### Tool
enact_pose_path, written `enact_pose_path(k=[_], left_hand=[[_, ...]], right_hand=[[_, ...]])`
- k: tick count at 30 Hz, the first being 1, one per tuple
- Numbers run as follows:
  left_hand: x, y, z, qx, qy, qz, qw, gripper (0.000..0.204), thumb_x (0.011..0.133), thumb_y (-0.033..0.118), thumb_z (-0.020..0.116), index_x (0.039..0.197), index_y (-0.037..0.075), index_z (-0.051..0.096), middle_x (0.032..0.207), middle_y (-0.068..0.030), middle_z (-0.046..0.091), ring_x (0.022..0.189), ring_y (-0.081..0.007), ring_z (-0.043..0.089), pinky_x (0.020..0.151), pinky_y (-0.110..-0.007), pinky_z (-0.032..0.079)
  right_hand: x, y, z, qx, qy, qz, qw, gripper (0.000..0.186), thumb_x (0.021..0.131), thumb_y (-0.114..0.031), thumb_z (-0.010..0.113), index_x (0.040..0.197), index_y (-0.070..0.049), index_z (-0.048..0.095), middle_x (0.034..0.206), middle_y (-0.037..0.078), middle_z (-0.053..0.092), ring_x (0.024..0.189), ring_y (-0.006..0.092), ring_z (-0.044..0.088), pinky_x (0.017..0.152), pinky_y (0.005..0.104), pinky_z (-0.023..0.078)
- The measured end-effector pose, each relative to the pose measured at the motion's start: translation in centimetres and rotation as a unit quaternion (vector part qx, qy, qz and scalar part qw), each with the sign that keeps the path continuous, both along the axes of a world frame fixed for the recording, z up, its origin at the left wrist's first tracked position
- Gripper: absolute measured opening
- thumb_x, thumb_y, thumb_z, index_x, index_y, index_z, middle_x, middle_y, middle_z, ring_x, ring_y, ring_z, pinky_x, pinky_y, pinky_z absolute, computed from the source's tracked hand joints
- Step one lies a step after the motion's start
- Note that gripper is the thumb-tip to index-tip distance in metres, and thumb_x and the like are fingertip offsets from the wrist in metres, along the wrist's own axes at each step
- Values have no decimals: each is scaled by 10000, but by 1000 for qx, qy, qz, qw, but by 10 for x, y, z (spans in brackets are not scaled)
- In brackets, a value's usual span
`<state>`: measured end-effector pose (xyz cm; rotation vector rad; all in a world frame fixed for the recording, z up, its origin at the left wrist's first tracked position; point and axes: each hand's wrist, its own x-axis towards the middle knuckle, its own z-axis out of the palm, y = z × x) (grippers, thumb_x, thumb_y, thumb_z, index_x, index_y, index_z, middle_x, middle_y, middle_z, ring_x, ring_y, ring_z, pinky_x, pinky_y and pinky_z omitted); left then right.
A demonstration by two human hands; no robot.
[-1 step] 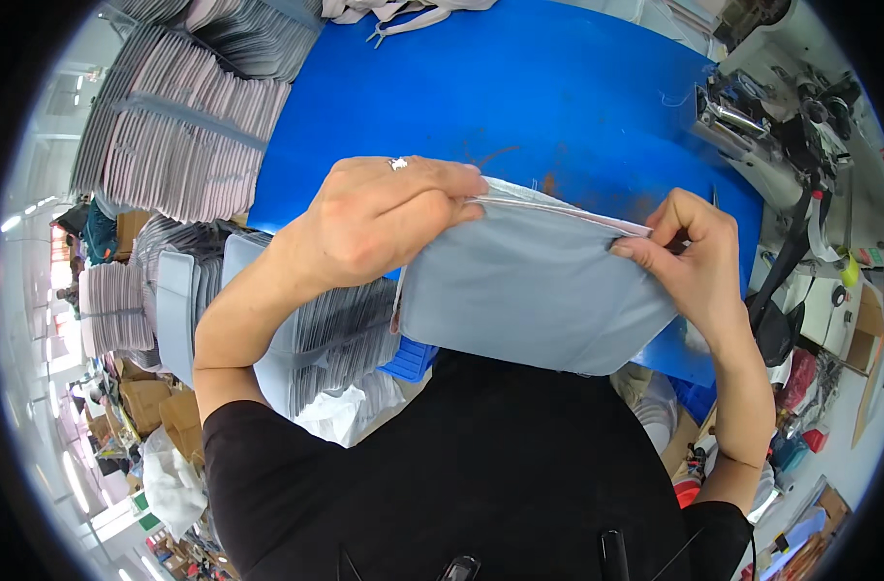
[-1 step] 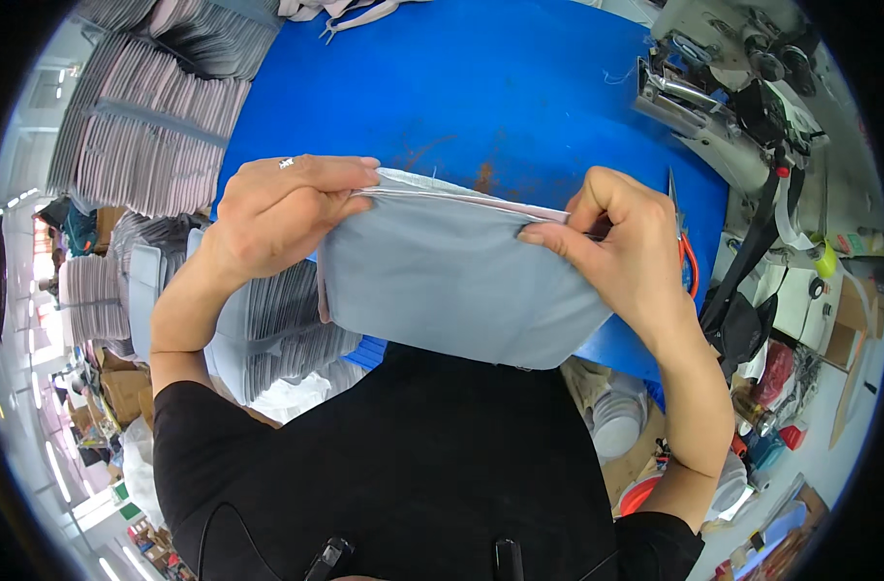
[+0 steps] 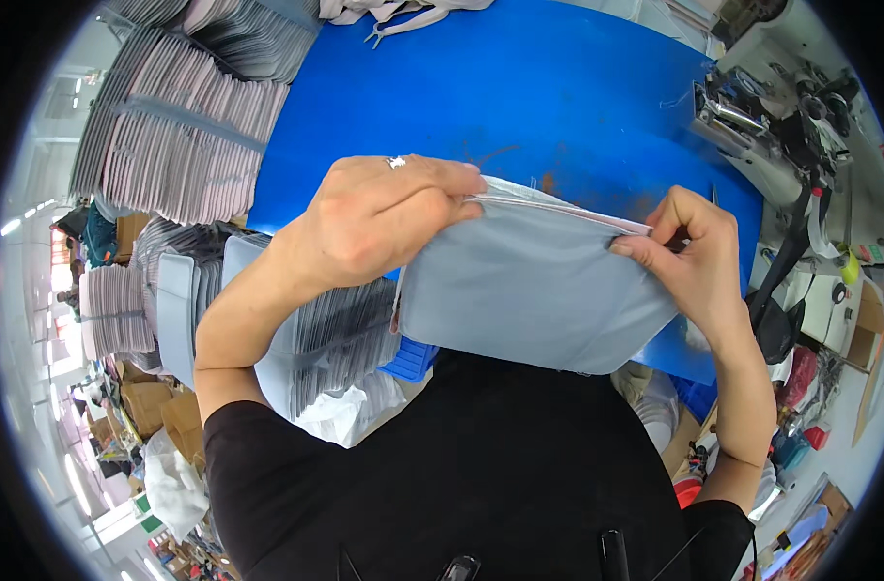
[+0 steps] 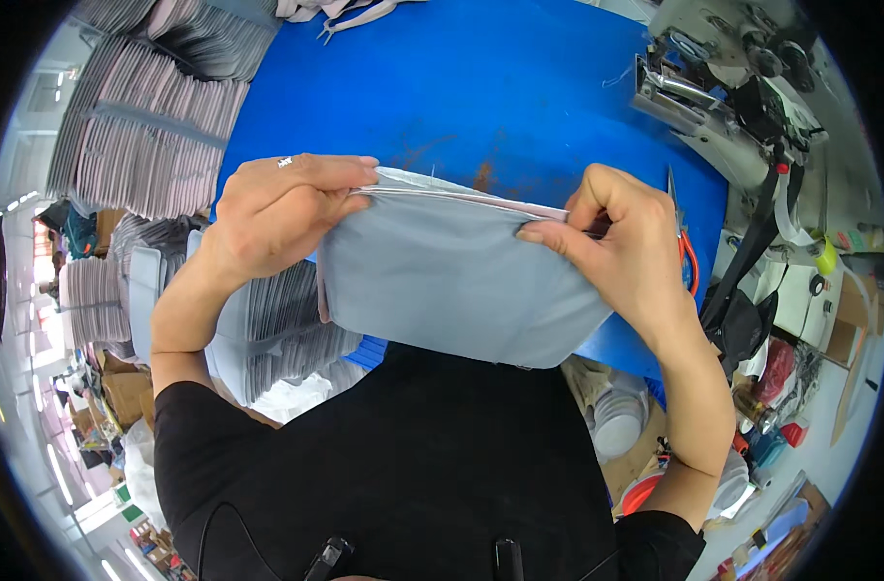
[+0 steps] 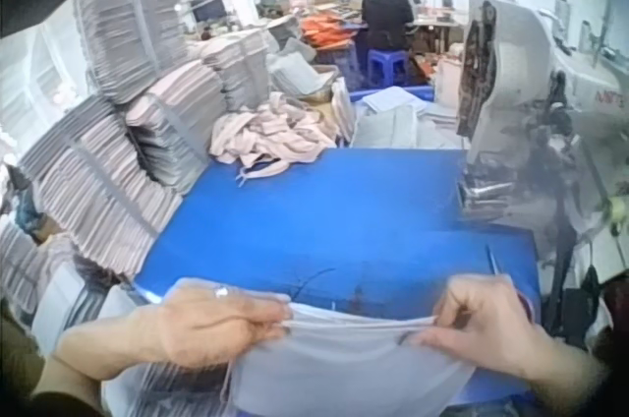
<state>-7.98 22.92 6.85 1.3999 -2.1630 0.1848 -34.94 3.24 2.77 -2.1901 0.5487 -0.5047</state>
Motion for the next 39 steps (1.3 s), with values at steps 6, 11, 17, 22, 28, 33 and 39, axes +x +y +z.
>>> enact_pose_path(k=[6, 11, 17, 22, 28, 33, 39], left_hand=[[-3, -19, 13, 58, 54, 88, 993, 193, 832, -40, 791, 770, 3, 614, 935, -138, 774, 800, -241, 771, 676, -294, 589], [0, -76, 20, 75, 153, 67, 983, 188, 855, 8, 792, 762, 6, 629, 863, -106, 755, 744, -159, 715, 673, -272, 551], [11, -166, 17, 197, 221, 16, 955, 212, 914, 55, 776, 792, 14, 606, 907, -73, 724, 880, -122, 672, 808, -267, 531], [13, -248, -9, 252, 211, -25, 944, 231, 926, 107, 793, 814, 26, 608, 895, -44, 713, 803, -87, 611, 740, -262, 509], [4, -307, -27, 310, 265, -55, 911, 213, 904, 107, 807, 809, 17, 639, 764, 2, 664, 714, -38, 563, 651, -230, 460], [3, -315, -32, 289, 257, -57, 921, 170, 910, 87, 797, 832, 11, 666, 758, 21, 656, 690, -24, 545, 619, -225, 452], [4, -326, -38, 259, 244, -59, 933, 114, 911, 80, 782, 913, -11, 713, 793, 10, 688, 714, -29, 573, 645, -226, 481]], right_hand=[[-1, -2, 14, 95, 12, 3, 995, 247, 827, -227, 873, 838, -29, 725, 679, 22, 584, 620, 123, 513, 585, 287, 431], [-15, -13, 9, 147, 13, 4, 989, 209, 906, -244, 815, 951, -42, 788, 700, 0, 607, 659, 92, 531, 610, 277, 442], [-20, -18, -17, 291, -62, -45, 954, 233, 960, -250, 776, 947, -18, 783, 755, -8, 678, 701, 49, 560, 637, 246, 461], [-15, -23, -31, 425, -144, -131, 884, 253, 987, -247, 751, 923, -2, 763, 781, -22, 692, 699, 42, 565, 648, 231, 467], [-6, -34, -47, 451, -197, -178, 852, 204, 970, -210, 771, 921, -14, 739, 742, -48, 642, 672, 15, 502, 611, 212, 412], [-5, -36, -51, 413, -186, -209, 867, 210, 966, -209, 773, 900, -12, 744, 728, -58, 618, 663, 12, 457, 602, 216, 378], [-2, -42, -47, 414, -198, -240, 856, 239, 976, -230, 757, 924, 3, 759, 757, -34, 652, 688, 27, 497, 628, 219, 400]])
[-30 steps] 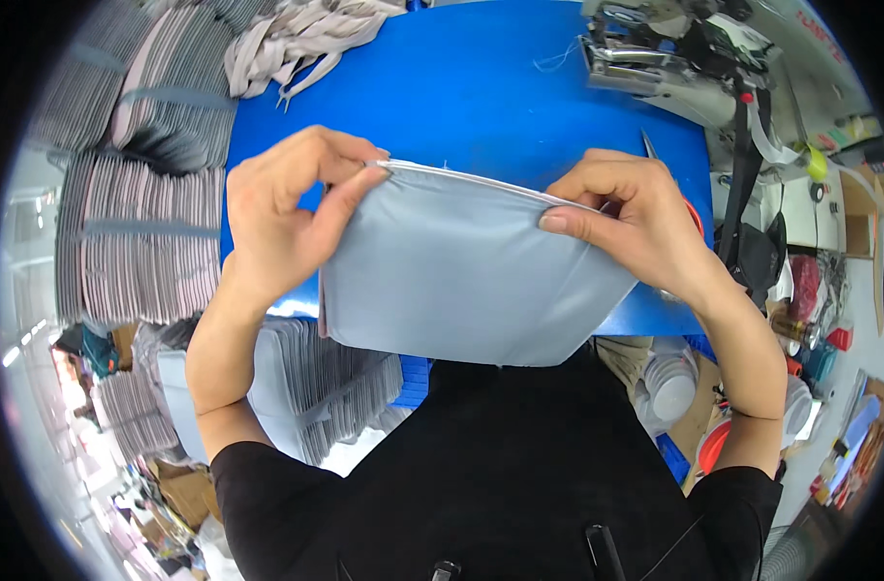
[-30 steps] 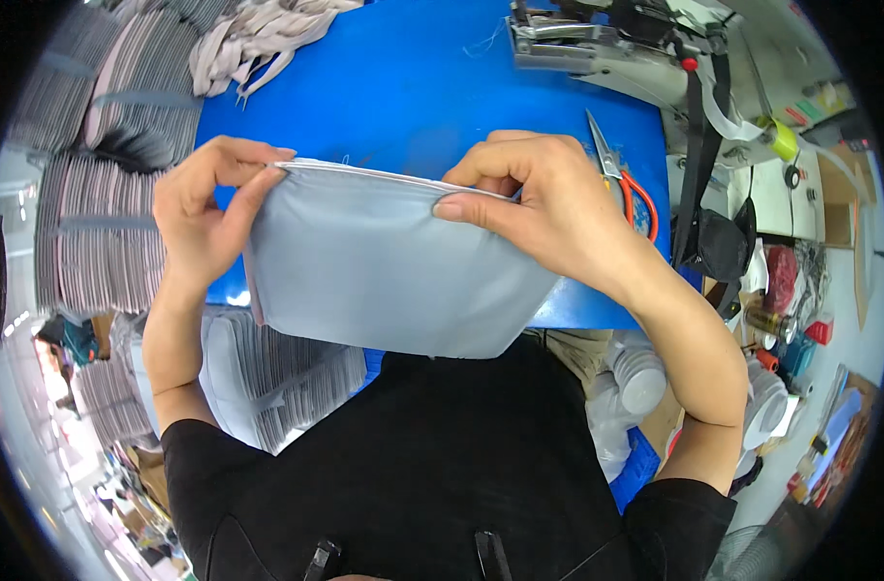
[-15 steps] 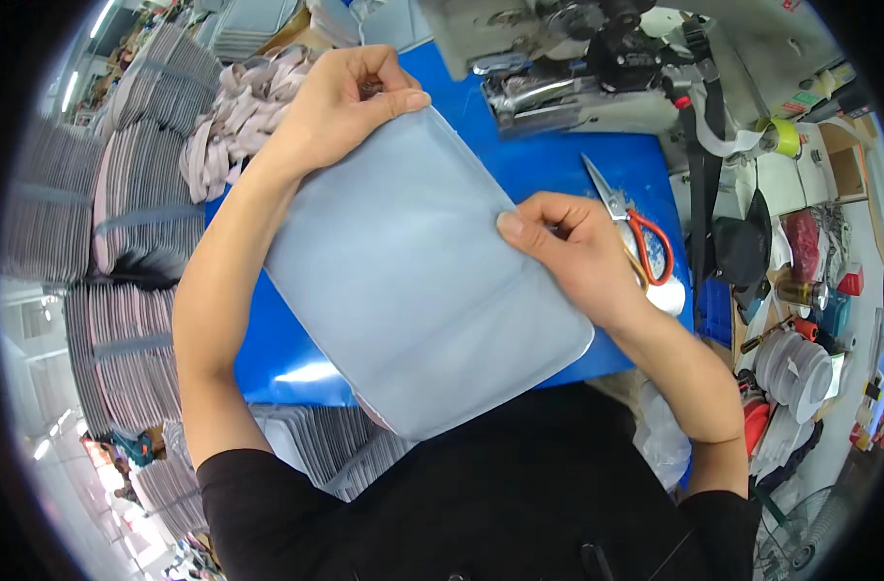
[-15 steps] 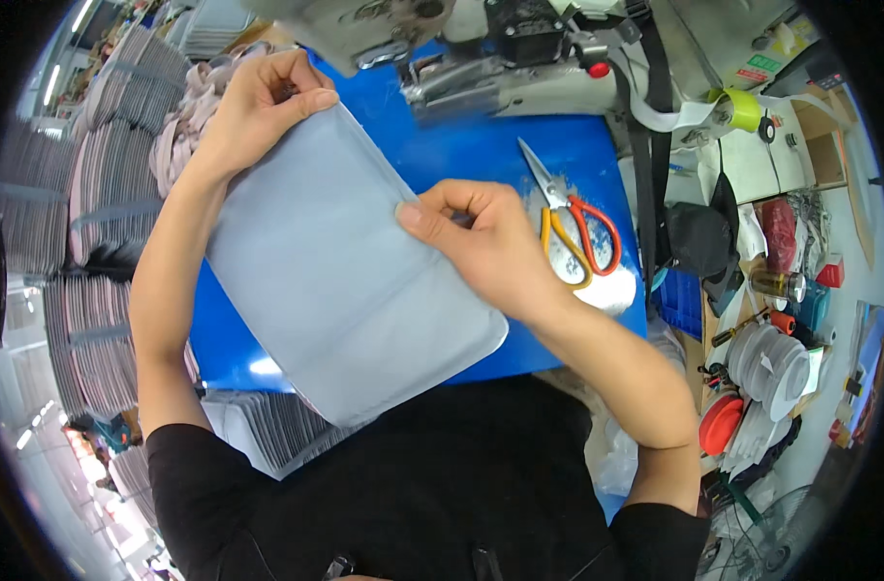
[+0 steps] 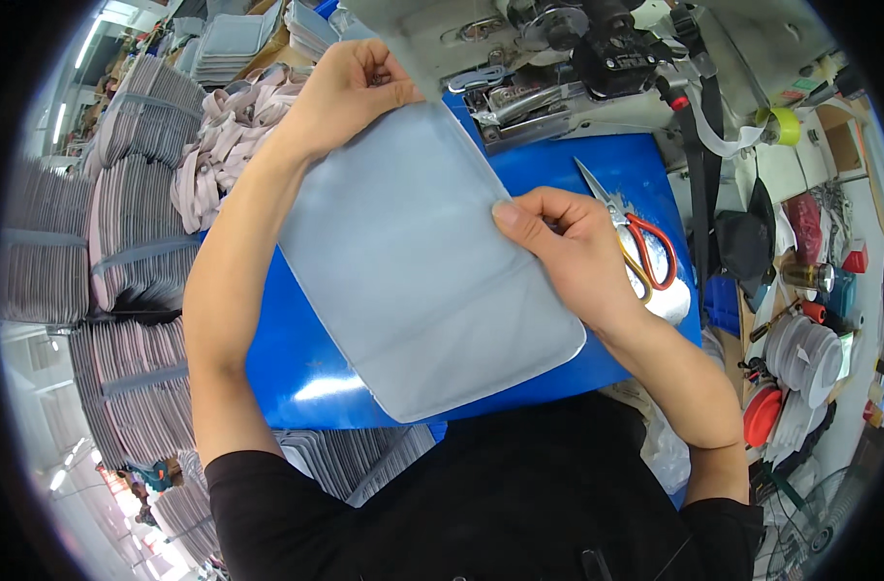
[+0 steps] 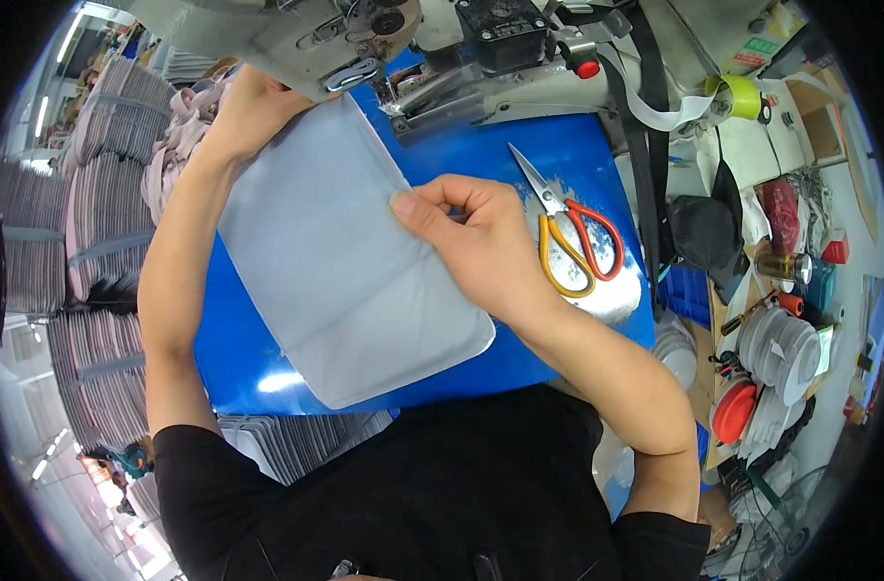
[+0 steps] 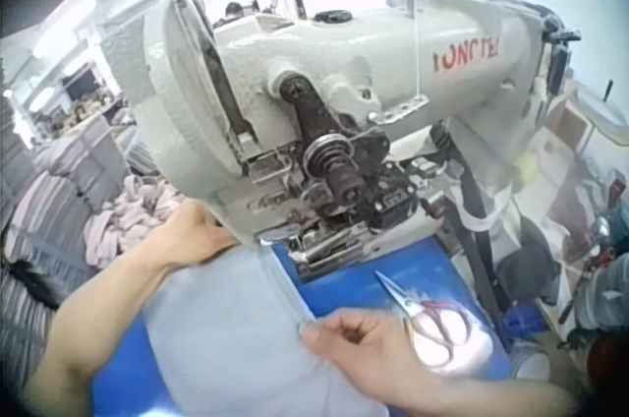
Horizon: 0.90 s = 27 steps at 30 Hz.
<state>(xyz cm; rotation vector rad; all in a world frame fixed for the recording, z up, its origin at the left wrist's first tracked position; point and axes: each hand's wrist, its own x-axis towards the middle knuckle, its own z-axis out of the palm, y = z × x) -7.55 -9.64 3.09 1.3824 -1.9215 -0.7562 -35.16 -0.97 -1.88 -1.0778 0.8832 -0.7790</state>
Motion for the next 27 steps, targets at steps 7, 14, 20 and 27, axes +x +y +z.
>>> enact_pose_path(k=[7, 14, 20, 27], left_hand=[[1, -39, -9, -80, -98, -60, 990, 144, 891, 82, 774, 991, -10, 726, 850, -32, 716, 780, -97, 632, 703, -273, 515], [-17, -59, -4, -104, -142, -90, 980, 195, 872, 97, 780, 1026, -4, 717, 914, -79, 725, 846, -171, 659, 755, -314, 528], [-20, -65, -12, -134, -145, -80, 977, 242, 856, 111, 785, 1057, 1, 709, 968, -119, 732, 903, -233, 681, 800, -349, 538], [5, -37, -22, -259, -171, 70, 948, 297, 837, 126, 791, 1093, 6, 699, 1031, -166, 740, 969, -307, 708, 852, -391, 550]], right_hand=[[3, -15, 11, 33, -9, -15, 999, 285, 981, -259, 746, 967, 25, 767, 809, 20, 708, 731, 54, 611, 666, 234, 494], [10, -26, 1, 58, -68, -40, 995, 304, 987, -246, 735, 1049, 51, 750, 889, 63, 733, 752, 76, 652, 671, 239, 525], [0, -12, 3, 81, -98, -42, 991, 327, 989, -238, 734, 1102, 69, 727, 913, 72, 737, 770, 84, 670, 679, 249, 539], [18, -36, 4, 91, -121, -31, 988, 319, 966, -211, 740, 1090, 82, 727, 932, 113, 746, 789, 135, 691, 700, 284, 554]])
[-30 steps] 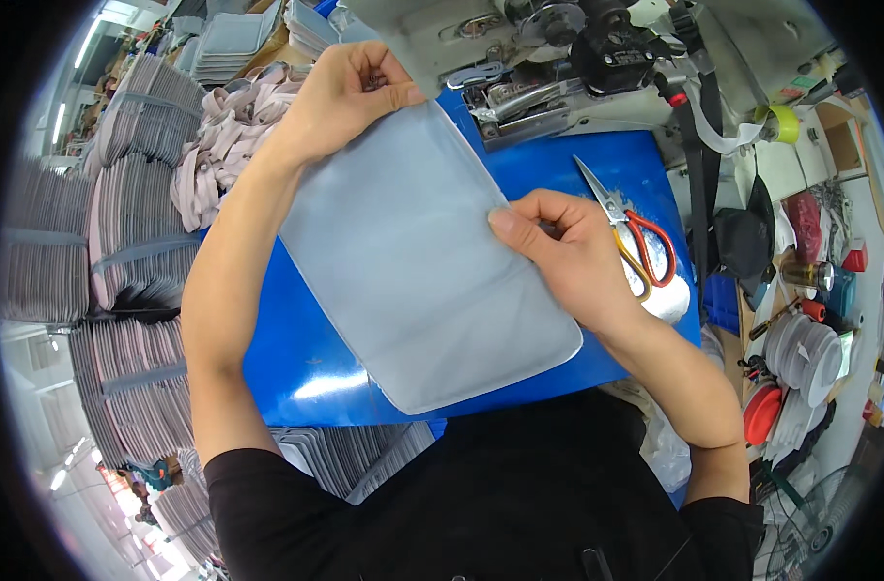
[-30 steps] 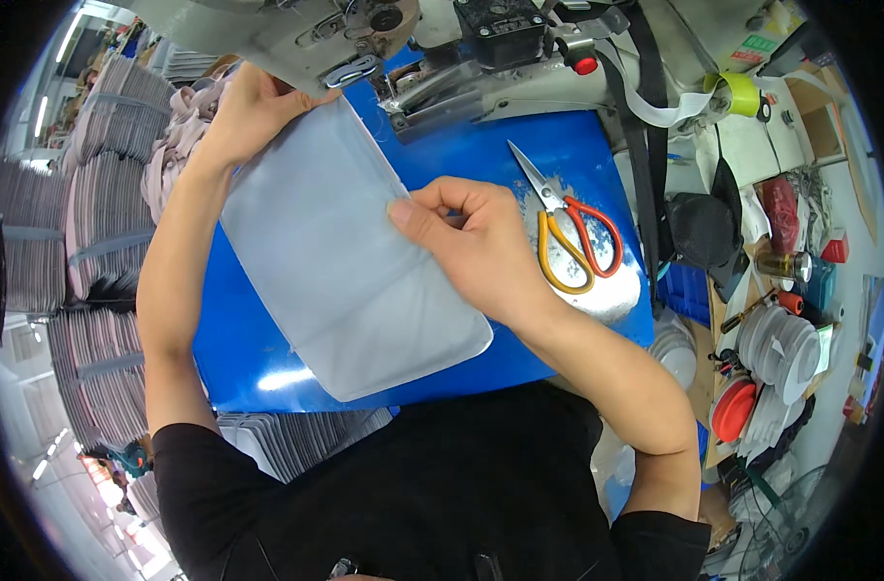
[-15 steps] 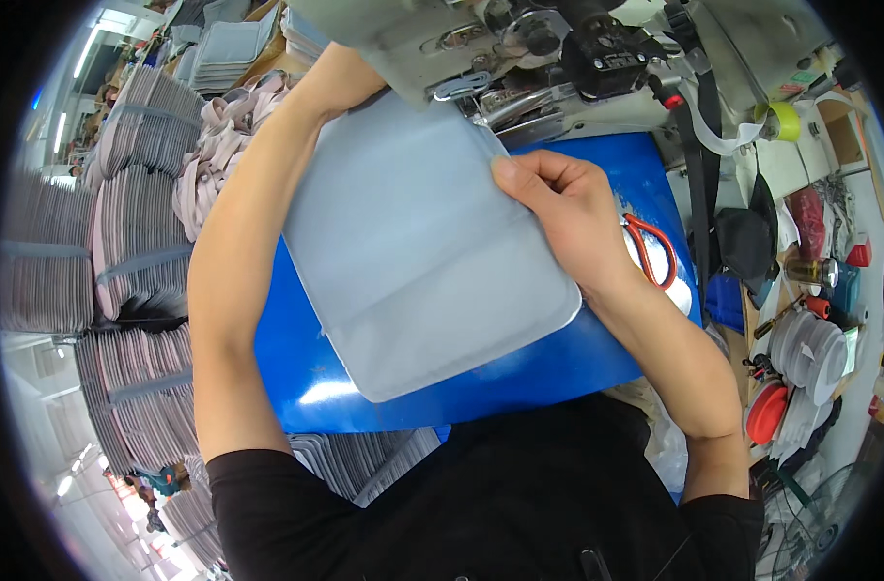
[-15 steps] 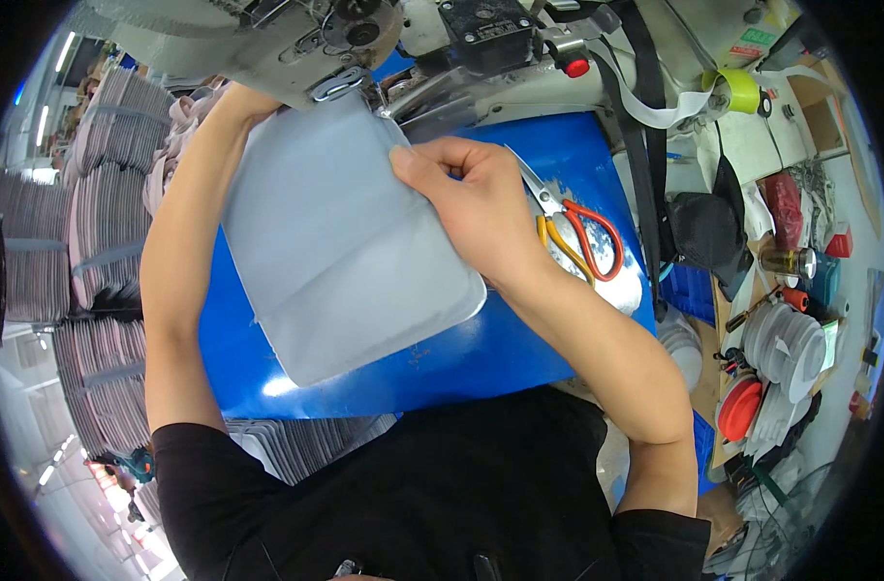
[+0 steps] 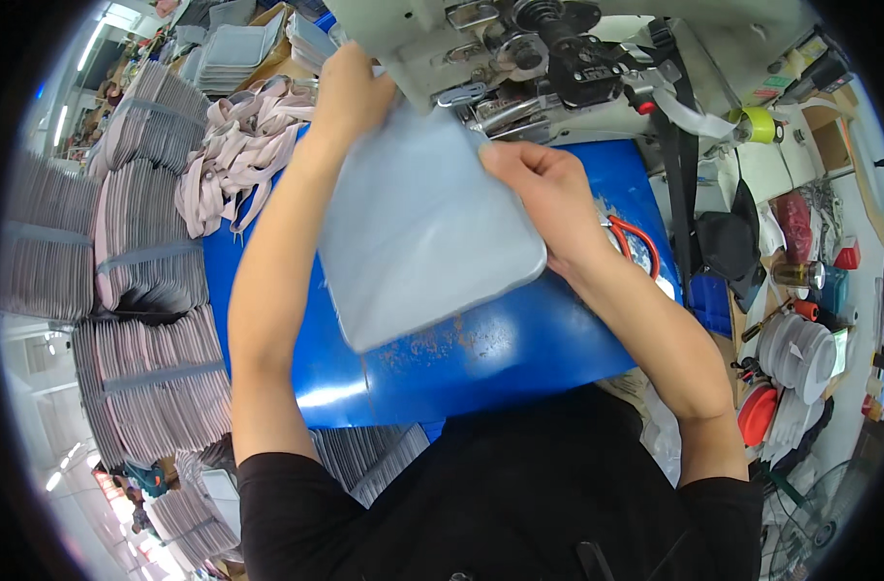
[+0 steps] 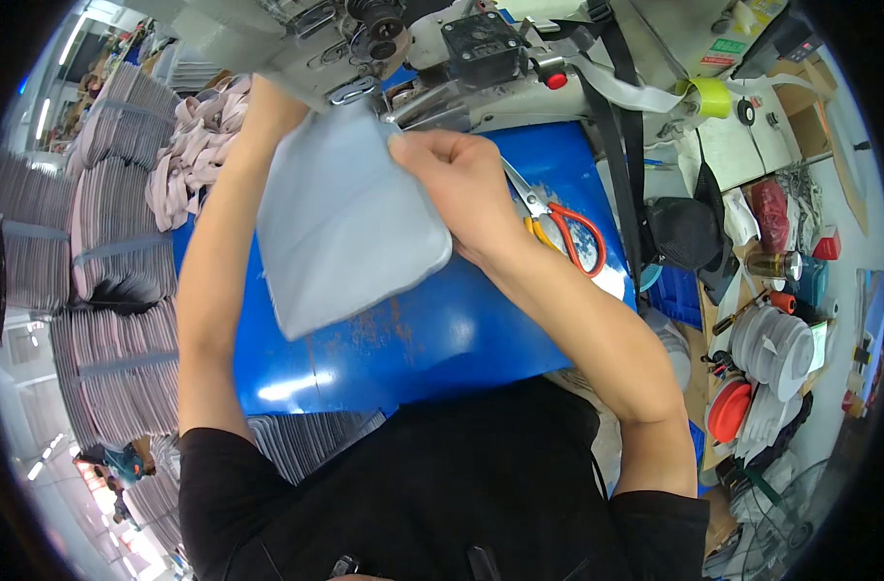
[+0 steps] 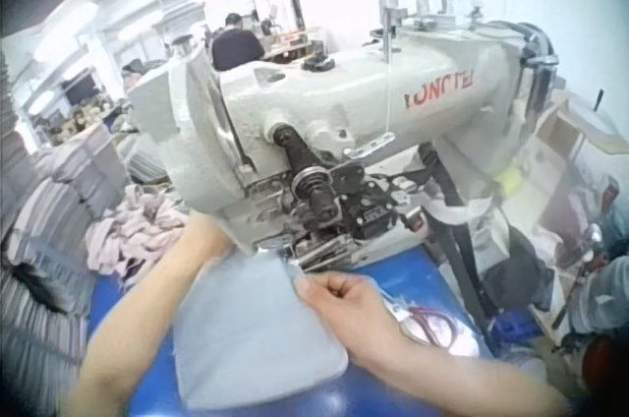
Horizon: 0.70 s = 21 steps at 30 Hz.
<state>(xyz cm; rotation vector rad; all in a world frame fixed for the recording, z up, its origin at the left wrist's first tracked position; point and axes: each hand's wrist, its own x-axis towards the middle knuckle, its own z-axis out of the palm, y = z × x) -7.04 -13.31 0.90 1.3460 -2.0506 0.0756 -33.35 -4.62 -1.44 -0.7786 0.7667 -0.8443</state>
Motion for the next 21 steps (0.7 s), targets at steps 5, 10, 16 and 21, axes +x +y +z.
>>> enact_pose_path(k=[5, 10, 16, 21], left_hand=[[-109, 157, 18, 27, 66, 52, 996, 359, 812, 67, 820, 1127, 7, 658, 1160, -170, 727, 1103, -289, 703, 947, -389, 549], [-120, 177, 10, -35, 61, 26, 997, 267, 804, 10, 812, 1033, 12, 676, 1109, -175, 748, 1034, -309, 736, 918, -373, 568], [-110, 173, 18, -72, 50, -18, 996, 173, 778, -66, 747, 932, -4, 697, 1039, -136, 769, 949, -275, 755, 804, -350, 586], [-125, 165, 1, -114, -76, -66, 988, 155, 739, -7, 732, 887, 24, 699, 997, -79, 763, 919, -244, 748, 709, -351, 569]], right_hand=[[7, -14, -20, -40, 8, -31, 999, 294, 951, -230, 757, 1039, 49, 735, 912, 84, 736, 776, 135, 666, 696, 301, 537], [-5, 6, -14, -38, 2, -38, 999, 288, 899, -281, 808, 928, -14, 705, 837, 20, 669, 718, 120, 614, 647, 308, 502], [-14, 38, -35, -186, 103, -37, 976, 208, 913, -198, 779, 992, -12, 725, 819, 26, 700, 720, 86, 632, 617, 279, 502], [-20, 50, -34, -103, 11, -32, 994, 140, 957, -114, 725, 1041, -3, 744, 828, 10, 709, 717, 55, 629, 597, 234, 507]])
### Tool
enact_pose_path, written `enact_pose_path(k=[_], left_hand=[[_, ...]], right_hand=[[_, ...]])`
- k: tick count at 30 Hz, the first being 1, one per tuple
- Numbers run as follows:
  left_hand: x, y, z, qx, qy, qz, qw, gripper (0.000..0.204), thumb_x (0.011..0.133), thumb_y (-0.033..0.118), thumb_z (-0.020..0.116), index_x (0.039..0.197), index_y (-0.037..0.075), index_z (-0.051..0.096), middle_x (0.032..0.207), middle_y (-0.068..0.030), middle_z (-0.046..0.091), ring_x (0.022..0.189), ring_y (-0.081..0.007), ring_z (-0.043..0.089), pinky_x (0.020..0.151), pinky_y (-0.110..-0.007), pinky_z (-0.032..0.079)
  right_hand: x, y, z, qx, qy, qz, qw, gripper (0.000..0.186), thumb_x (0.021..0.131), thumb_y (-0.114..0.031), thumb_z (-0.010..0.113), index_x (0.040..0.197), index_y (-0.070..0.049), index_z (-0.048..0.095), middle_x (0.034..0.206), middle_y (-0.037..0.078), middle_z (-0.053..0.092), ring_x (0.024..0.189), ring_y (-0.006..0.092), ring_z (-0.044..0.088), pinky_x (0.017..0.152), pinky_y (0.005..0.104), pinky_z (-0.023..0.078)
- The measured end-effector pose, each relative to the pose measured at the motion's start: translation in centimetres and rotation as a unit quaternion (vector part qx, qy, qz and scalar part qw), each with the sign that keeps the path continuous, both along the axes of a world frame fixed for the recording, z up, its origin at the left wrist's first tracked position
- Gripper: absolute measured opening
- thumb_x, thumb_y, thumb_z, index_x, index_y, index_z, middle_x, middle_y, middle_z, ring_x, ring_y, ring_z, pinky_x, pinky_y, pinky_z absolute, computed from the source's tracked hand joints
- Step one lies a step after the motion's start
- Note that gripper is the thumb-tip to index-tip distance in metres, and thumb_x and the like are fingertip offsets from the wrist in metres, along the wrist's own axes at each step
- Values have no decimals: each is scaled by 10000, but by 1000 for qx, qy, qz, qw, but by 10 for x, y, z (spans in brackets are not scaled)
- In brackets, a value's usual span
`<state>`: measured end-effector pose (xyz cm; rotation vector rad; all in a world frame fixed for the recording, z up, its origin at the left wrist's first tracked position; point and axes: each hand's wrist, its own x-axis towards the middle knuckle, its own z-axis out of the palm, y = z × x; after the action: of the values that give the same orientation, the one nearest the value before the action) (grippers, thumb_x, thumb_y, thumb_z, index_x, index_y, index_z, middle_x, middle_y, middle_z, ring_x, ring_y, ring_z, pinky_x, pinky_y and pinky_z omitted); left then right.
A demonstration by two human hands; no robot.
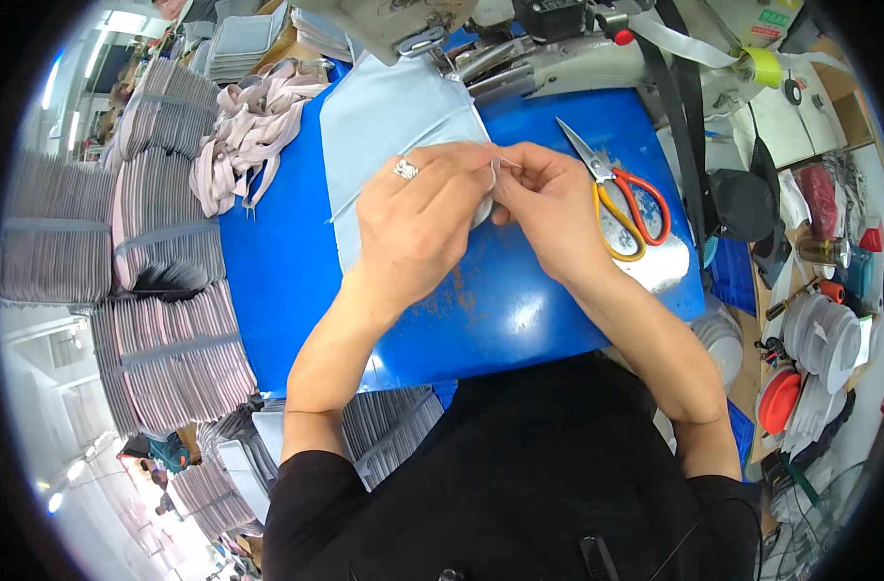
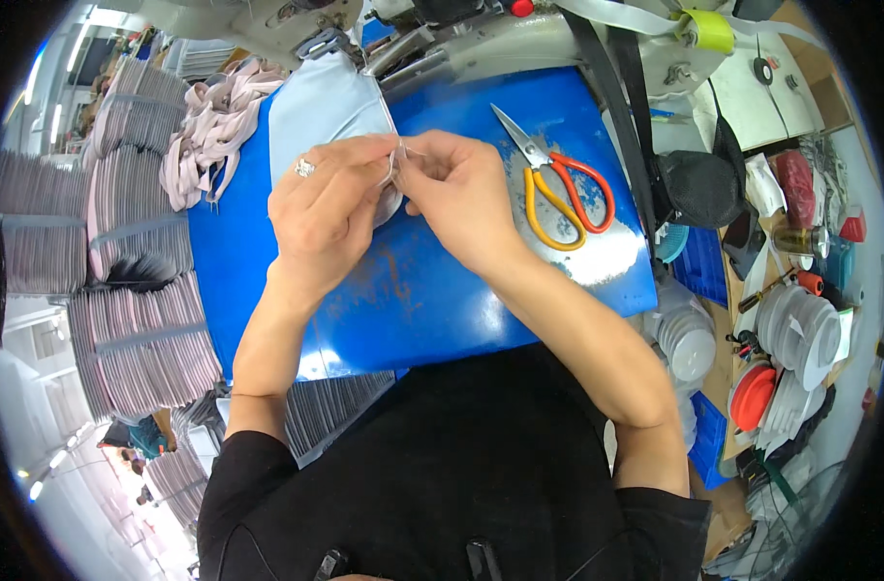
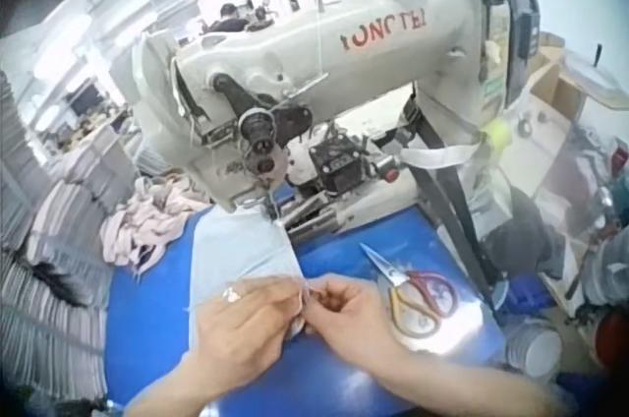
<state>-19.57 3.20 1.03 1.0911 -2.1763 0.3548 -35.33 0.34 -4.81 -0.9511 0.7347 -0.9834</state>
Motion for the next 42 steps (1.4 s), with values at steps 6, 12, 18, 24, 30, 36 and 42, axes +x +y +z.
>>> enact_pose_path(k=[6, 12, 18, 24, 30, 36, 42], left_hand=[[9, -13, 11, 14, -24, 9, 1000, 156, 756, 27, 735, 904, 63, 699, 976, -42, 766, 902, -211, 741, 685, -330, 504], [24, -44, 21, 71, -29, 43, 996, 137, 819, 4, 740, 941, 58, 712, 1021, -84, 776, 907, -246, 735, 750, -365, 525], [11, 9, -12, 75, 82, 0, 994, 309, 869, -2, 733, 1173, -11, 681, 1222, -201, 715, 1131, -343, 688, 1046, -430, 506], [53, -21, -12, 350, 158, 170, 907, 573, 950, 220, 742, 1424, -40, 551, 1359, -234, 641, 1318, -332, 585, 1115, -410, 438], [137, -69, 0, 609, 536, -175, 559, 232, 1007, 240, 673, 1122, 39, 658, 950, -91, 643, 827, -100, 570, 561, -193, 447], [75, -106, -79, 307, 893, -118, 308, 204, 1022, 190, 593, 1147, 31, 618, 1022, -144, 691, 925, -240, 693, 722, -299, 608], [36, -11, -77, 102, 344, 235, 903, 320, 856, 205, 823, 1052, -10, 690, 1087, -180, 717, 1061, -385, 678, 969, -479, 527]], right_hand=[[11, -17, 0, 25, -53, 2, 998, 155, 979, -121, 706, 1055, 7, 750, 836, 3, 708, 716, 53, 628, 589, 223, 508], [32, -45, 7, 55, -51, -43, 996, 174, 956, -145, 742, 1039, 7, 766, 860, 18, 730, 711, 60, 628, 579, 226, 486], [46, -51, 12, 59, -69, -96, 991, 225, 898, -150, 809, 1001, 47, 773, 862, 65, 753, 707, 82, 627, 618, 240, 474], [42, -52, 15, 33, 17, -85, 996, 319, 861, -269, 860, 1028, -12, 772, 818, -6, 707, 676, 43, 568, 531, 199, 368], [41, -52, 20, 29, 34, -70, 997, 287, 880, -270, 834, 998, -22, 752, 819, 5, 712, 655, 56, 619, 515, 208, 381], [46, -48, 25, 71, 32, -74, 994, 241, 905, -243, 800, 978, -29, 719, 865, 28, 733, 677, 91, 692, 521, 222, 419], [45, -49, 31, 106, -18, -76, 991, 223, 919, -179, 755, 985, 24, 692, 892, 89, 739, 715, 175, 752, 511, 254, 481]])
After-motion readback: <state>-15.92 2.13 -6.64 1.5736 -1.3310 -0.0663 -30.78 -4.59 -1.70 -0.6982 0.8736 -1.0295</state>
